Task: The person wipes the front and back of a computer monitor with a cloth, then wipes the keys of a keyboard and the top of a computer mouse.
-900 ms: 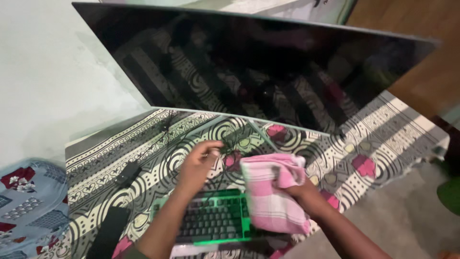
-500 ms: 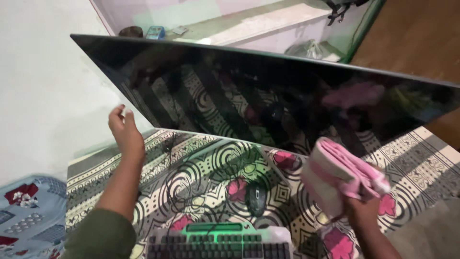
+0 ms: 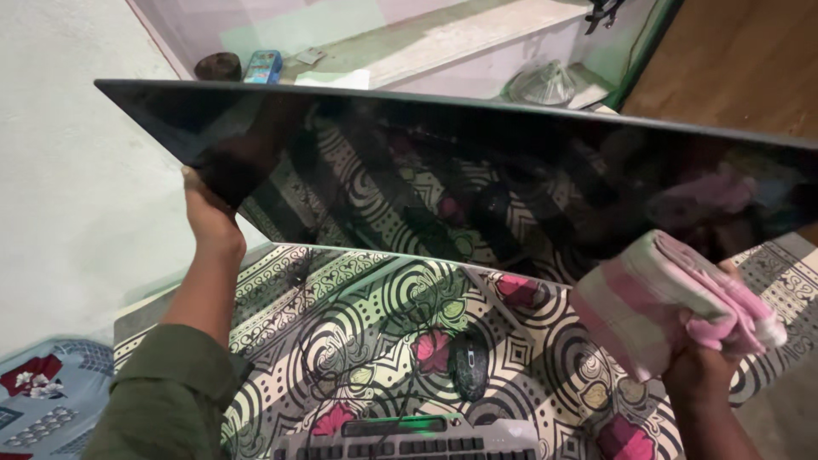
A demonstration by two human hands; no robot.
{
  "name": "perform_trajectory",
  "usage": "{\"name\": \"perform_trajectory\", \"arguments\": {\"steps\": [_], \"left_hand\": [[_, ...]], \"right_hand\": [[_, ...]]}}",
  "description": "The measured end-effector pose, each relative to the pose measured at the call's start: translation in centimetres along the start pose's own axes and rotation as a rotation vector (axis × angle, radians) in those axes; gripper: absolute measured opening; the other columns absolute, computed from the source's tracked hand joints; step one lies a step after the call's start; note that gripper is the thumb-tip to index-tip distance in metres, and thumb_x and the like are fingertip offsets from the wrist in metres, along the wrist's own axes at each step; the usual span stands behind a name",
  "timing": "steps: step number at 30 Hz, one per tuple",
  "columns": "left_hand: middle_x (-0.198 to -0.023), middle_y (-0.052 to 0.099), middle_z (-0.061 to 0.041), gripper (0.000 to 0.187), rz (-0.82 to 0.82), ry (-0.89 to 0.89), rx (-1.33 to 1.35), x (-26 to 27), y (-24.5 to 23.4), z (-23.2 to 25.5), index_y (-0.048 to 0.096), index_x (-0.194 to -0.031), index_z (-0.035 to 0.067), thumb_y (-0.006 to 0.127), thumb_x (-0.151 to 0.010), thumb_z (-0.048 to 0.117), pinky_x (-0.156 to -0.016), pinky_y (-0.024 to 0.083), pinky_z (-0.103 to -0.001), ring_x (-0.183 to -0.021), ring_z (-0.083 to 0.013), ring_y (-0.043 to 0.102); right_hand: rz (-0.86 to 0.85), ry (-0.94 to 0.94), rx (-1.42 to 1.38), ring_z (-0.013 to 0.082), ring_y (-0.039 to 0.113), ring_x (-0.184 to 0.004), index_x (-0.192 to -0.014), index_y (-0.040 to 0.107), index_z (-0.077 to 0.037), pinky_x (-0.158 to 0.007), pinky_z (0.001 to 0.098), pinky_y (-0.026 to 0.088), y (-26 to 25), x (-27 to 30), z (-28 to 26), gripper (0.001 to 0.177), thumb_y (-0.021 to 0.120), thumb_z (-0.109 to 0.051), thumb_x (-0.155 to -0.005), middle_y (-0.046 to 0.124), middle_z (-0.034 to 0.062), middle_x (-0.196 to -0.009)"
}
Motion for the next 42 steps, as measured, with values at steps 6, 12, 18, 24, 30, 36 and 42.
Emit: {"name": "perform_trajectory", "arguments": {"steps": [6, 12, 18, 24, 30, 36, 42], "left_hand": [[-0.154, 0.054, -0.008, 0.070, -0.052, -0.056, 0.039, 0.7, 1.2, 1.6, 0.046, -0.151, 0.009, 0.047, -0.102, 0.060, -0.125, 0.035, -0.044, -0.146, -0.0275, 0.050], [-0.155, 0.053, -0.010, 0.076, -0.039, -0.047, 0.066, 0.5, 1.9, 1.9, 0.047, -0.150, 0.006, 0.054, -0.099, 0.062, -0.126, 0.033, -0.045, -0.145, -0.0286, 0.050], [-0.158, 0.051, -0.009, 0.077, 0.034, -0.043, 0.068, 1.4, 1.4, 2.4, 0.046, -0.150, 0.006, 0.056, -0.098, 0.061, -0.127, 0.030, -0.043, -0.148, -0.0268, 0.046], [-0.155, 0.053, -0.008, 0.071, 0.053, -0.041, 0.122, 3.8, 0.7, 4.0, 0.049, -0.148, 0.008, 0.056, -0.099, 0.059, -0.126, 0.035, -0.044, -0.146, -0.0274, 0.050], [-0.146, 0.061, -0.007, 0.062, 0.056, 0.021, 0.135, 7.5, 0.1, 7.1, 0.057, -0.143, 0.011, 0.055, -0.101, 0.057, -0.123, 0.043, -0.046, -0.138, -0.0271, 0.058], [-0.141, 0.064, -0.005, 0.054, 0.184, 0.057, 0.073, 12.6, -1.3, 10.4, 0.060, -0.138, 0.011, 0.056, -0.103, 0.053, -0.122, 0.041, -0.041, -0.134, -0.0234, 0.058], [-0.125, 0.066, 0.000, 0.044, 0.384, 0.059, 0.072, 17.2, -4.7, 11.2, 0.063, -0.128, 0.012, 0.059, -0.105, 0.049, -0.112, 0.043, -0.031, -0.119, -0.0141, 0.059]], "right_hand": [[-0.020, 0.182, -0.092, 0.0179, 0.058, -0.113, -0.133, 0.053, -0.005, -0.107, 0.0353, 0.050, -4.7, -1.5, 4.3, 0.037, 0.070, -0.016, -0.103, 0.059, 0.0045, -0.121], [-0.059, 0.238, -0.097, 0.0213, 0.062, -0.122, -0.136, 0.056, -0.004, -0.114, 0.0381, 0.049, -2.1, -4.5, 4.0, 0.040, 0.065, -0.012, -0.097, 0.065, 0.0066, -0.129], [-0.040, 0.275, -0.077, 0.0250, 0.060, -0.133, -0.143, 0.056, -0.003, -0.119, 0.0409, 0.046, 1.3, -5.2, 1.9, 0.043, 0.061, -0.008, -0.100, 0.062, 0.0091, -0.137], [-0.019, 0.318, -0.064, 0.0257, 0.061, -0.129, -0.145, 0.056, -0.004, -0.115, 0.0414, 0.047, 2.1, -5.9, 2.2, 0.047, 0.060, -0.009, -0.099, 0.063, 0.0087, -0.138], [-0.077, 0.307, -0.175, 0.0235, 0.061, -0.126, -0.137, 0.057, -0.003, -0.117, 0.0404, 0.047, -0.2, -6.8, 4.8, 0.040, 0.062, -0.004, -0.097, 0.062, 0.0083, -0.130], [-0.189, 0.270, -0.277, 0.0227, 0.058, -0.121, -0.129, 0.054, 0.000, -0.117, 0.0367, 0.043, -1.8, -7.7, 6.5, 0.035, 0.060, 0.005, -0.095, 0.060, 0.0091, -0.125], [-0.252, 0.318, -0.226, 0.0238, 0.059, -0.125, -0.137, 0.053, -0.002, -0.125, 0.0402, 0.044, 2.9, -9.6, 4.7, 0.047, 0.060, 0.000, -0.091, 0.061, 0.0097, -0.131]]}}
Point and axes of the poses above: each hand's wrist, its own x-axis away from the middle knuckle, its own y-axis out of the palm, z = x × y, the point moved 8 cm from there along -x, towards the middle knuckle
